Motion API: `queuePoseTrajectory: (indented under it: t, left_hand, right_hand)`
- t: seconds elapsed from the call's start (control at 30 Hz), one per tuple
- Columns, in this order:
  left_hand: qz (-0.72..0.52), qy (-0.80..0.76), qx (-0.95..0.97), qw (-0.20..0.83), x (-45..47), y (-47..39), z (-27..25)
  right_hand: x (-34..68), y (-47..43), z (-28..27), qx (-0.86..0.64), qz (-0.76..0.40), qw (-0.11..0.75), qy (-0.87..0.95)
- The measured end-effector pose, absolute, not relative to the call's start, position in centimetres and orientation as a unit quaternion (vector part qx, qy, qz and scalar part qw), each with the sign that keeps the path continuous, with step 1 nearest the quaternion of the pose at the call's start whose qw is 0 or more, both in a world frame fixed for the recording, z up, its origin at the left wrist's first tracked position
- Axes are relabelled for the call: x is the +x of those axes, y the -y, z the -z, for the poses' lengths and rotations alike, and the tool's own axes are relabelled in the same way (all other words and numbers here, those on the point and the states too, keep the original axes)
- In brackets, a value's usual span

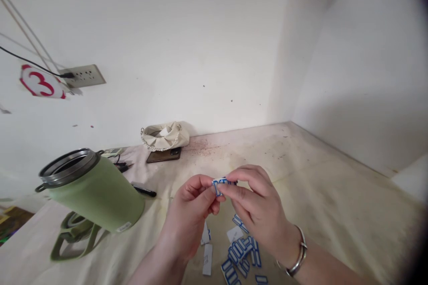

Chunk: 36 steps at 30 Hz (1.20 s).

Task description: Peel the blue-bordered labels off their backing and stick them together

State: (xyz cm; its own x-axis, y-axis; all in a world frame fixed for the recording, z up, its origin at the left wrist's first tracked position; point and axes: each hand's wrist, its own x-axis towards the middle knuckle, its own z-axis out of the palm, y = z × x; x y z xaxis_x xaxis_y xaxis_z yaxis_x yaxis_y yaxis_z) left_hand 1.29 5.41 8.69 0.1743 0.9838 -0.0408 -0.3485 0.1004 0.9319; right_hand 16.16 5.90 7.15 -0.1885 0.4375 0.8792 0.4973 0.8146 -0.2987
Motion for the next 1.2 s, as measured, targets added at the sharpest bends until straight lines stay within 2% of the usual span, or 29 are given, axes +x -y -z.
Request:
queuePoseTrajectory:
  t: [0.43,0.7,0.8,0.9,0.97,1.03,1.13,1.2]
  left_hand:
    - [-0.516,-0.364,0.465,0.62,1.0,-5.5,-8.6]
    - [-0.534,-0.396,0.498,0.557,1.0,-5.8,-7.9]
    - [-0.55,-0.41,0.495,0.533,0.8,-6.0,-7.8]
    - [-0.554,-0.417,0.5,0.518,0.7,-6.0,-7.8]
    - [-0.552,-0.42,0.506,0.513,0.8,-6.0,-7.9]
    - [-0.552,-0.422,0.509,0.508,0.7,-6.1,-7.9]
    - [-0.566,-0.42,0.503,0.499,0.4,-6.3,-8.1]
    - [-0.583,-0.416,0.492,0.496,0.1,-6.4,-8.3]
  right_hand:
    - [16.8,-6.3,-7.0,-0.282,0.035,0.546,0.788]
    - [17.5,-7.0,-6.7,-0.313,0.032,0.536,0.784]
    - [17.9,-7.5,-6.6,-0.37,-0.012,0.56,0.741]
    - [17.9,-7.8,-6.6,-0.417,-0.131,0.575,0.692]
    - [17.7,-7.8,-6.6,-0.423,-0.206,0.559,0.683]
    - [17.5,-7.7,-6.7,-0.425,-0.233,0.542,0.686]
    - [17.6,-8.1,-6.6,-0.445,-0.208,0.506,0.709]
    - [17.7,-8.7,-6.0,-0.47,-0.187,0.445,0.739]
